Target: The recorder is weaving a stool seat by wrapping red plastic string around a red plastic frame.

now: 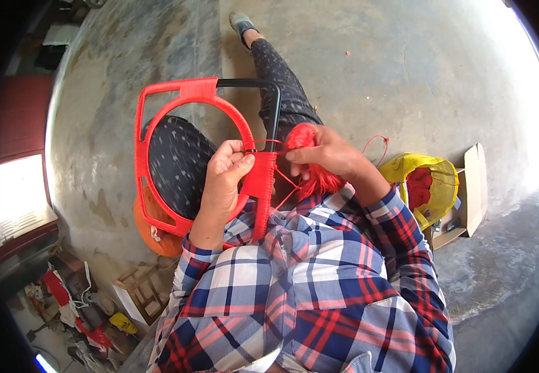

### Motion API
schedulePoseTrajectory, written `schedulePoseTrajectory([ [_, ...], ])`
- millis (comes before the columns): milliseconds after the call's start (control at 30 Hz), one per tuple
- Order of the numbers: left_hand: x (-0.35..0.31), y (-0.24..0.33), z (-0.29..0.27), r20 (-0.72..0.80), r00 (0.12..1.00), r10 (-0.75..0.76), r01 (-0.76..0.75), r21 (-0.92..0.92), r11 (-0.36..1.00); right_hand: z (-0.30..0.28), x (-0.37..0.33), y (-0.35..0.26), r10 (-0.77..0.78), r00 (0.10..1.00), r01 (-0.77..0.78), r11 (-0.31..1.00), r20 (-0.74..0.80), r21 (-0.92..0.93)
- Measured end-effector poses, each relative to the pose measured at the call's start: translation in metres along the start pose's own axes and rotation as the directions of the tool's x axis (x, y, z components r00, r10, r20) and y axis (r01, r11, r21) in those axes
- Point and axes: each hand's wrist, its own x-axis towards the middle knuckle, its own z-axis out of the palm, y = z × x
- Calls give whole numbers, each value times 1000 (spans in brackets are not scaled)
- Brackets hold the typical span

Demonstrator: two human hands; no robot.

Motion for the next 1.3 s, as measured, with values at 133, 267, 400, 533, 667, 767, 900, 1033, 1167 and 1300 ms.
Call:
schedulePoseTrajectory([
  [133,1,-3,-4,-8,1000,-19,19,29,999,-2,-22,-11,-157,972,159,987,-175,2],
  [267,3,-9,-6,-4,1000,-14,14,2,1000,11,-45,-16,-258,943,277,958,-209,68],
  [400,7,-17,-7,-30,999,-31,33,70,997,38,-59,-23,-276,957,276,961,-93,-17],
  [533,8,-21,-9,52,996,-70,80,-232,970,-23,-60,-36,-235,904,157,959,-357,-234],
  [667,5,-9,-12,191,969,-159,199,-218,955,-147,-103,-29,-371,604,346,919,-706,-187],
  [767,9,-4,-10,164,969,-186,225,-262,939,-258,-169,-12,-369,393,735,676,-842,46],
  [900,13,4,-7,151,971,-185,223,-288,932,-281,-178,31,-372,349,783,620,-860,50],
  [1033,10,-9,-12,74,984,-160,176,-371,912,-90,-83,19,-312,630,549,827,-712,124],
  [1167,7,-9,-4,192,974,-122,200,-467,861,-22,-42,27,-262,919,367,841,295,-397],
  [1300,-5,-2,6,212,973,-93,177,-423,889,21,-10,2,-183,950,307,420,252,-854],
])
